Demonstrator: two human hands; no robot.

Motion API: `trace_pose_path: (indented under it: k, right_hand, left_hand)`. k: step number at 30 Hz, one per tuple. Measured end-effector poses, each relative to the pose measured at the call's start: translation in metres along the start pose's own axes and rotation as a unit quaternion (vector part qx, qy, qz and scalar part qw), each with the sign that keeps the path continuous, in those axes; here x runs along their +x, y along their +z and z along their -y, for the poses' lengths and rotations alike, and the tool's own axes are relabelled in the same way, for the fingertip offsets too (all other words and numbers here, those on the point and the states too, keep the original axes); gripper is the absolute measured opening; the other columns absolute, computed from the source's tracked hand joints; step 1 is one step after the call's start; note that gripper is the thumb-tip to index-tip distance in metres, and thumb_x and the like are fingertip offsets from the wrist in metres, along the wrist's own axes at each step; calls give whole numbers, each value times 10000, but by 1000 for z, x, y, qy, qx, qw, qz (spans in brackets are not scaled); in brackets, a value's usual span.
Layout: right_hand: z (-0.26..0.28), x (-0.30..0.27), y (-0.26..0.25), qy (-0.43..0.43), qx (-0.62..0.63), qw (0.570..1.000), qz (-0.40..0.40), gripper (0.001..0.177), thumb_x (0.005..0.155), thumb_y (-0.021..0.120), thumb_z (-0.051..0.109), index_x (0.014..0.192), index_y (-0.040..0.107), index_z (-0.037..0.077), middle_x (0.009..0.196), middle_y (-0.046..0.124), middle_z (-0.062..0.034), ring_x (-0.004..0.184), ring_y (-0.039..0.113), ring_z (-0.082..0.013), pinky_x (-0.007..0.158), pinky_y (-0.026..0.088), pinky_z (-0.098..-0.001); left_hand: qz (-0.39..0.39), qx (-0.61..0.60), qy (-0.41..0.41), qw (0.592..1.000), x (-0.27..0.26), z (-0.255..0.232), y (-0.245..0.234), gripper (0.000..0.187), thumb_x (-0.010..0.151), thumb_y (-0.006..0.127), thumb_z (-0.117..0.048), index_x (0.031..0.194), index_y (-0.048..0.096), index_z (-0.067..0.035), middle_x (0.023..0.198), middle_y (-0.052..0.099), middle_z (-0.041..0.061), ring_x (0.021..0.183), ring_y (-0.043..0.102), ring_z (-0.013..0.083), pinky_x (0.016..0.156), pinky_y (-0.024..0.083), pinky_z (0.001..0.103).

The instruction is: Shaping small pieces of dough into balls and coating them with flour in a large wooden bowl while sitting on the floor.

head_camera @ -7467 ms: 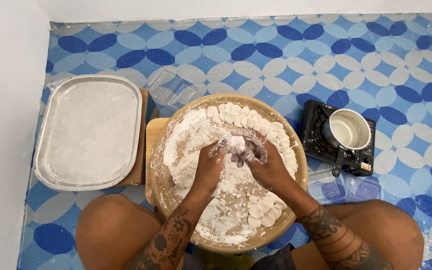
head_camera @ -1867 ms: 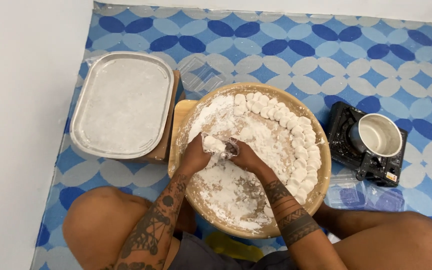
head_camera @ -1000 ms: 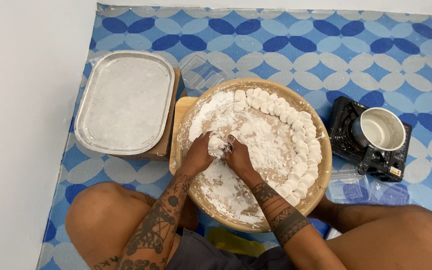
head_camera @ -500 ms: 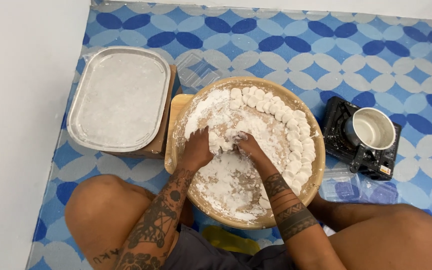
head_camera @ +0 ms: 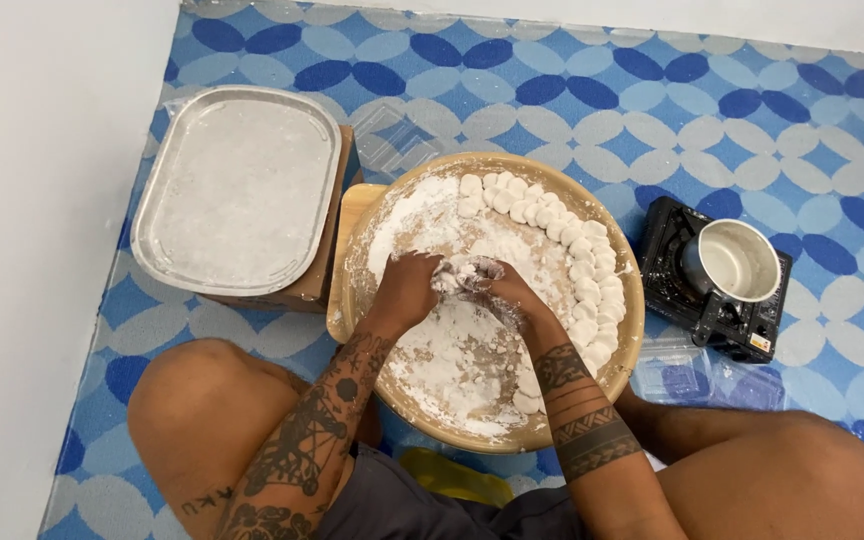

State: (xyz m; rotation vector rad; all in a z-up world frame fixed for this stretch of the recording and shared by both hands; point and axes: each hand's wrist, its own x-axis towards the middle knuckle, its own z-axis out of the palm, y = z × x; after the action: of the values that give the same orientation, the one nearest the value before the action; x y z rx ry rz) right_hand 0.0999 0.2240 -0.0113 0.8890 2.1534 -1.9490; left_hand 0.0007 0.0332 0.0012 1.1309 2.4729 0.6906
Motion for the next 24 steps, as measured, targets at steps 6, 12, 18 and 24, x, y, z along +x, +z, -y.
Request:
trace_pose_path:
  k: [6, 12, 18, 24]
  right_hand:
    - [14, -4, 0, -21, 166, 983, 82, 609, 754, 734, 89, 1337, 589, -9, 1059, 739, -48, 876, 732, -113, 674, 537, -191]
    - [10, 10, 9, -4, 203, 975, 88, 443, 828, 687, 4, 1270, 652, -11, 1069, 741, -133, 917, 717, -242, 722, 598, -374]
    - [-41, 54, 12, -58, 78, 995, 35, 565, 707, 811, -25, 1253, 704, 75, 1016, 772, -116, 864, 753, -220, 598, 631, -364]
    - [17, 15, 16, 46, 135, 990, 13, 462, 816, 749, 143, 1246, 691, -17, 1053, 727, -236, 934, 736, -365, 727, 645, -484]
  left_hand:
    - [-81, -228, -76, 967, -16, -30, -34, 436, 771, 581, -9, 1188, 698, -59, 1018, 738, 181, 1074, 654, 493, 935, 479, 630]
    - [-117, -262, -118, 951, -21, -33, -55, 434, 840, 633, -99, 1266, 680, -36, 1104, 732, 203, 1099, 661, 474, 916, 525, 569]
    - [-85, -95, -116, 985, -20, -19, -52, 448, 811, 595, 28, 1254, 661, 46, 1164, 662, 285, 1135, 638, 507, 970, 522, 611]
    - [-23, 81, -84, 993, -12, 2, -40, 404, 800, 690, -127, 1200, 720, -79, 1128, 696, 130, 1159, 632, 372, 984, 504, 579]
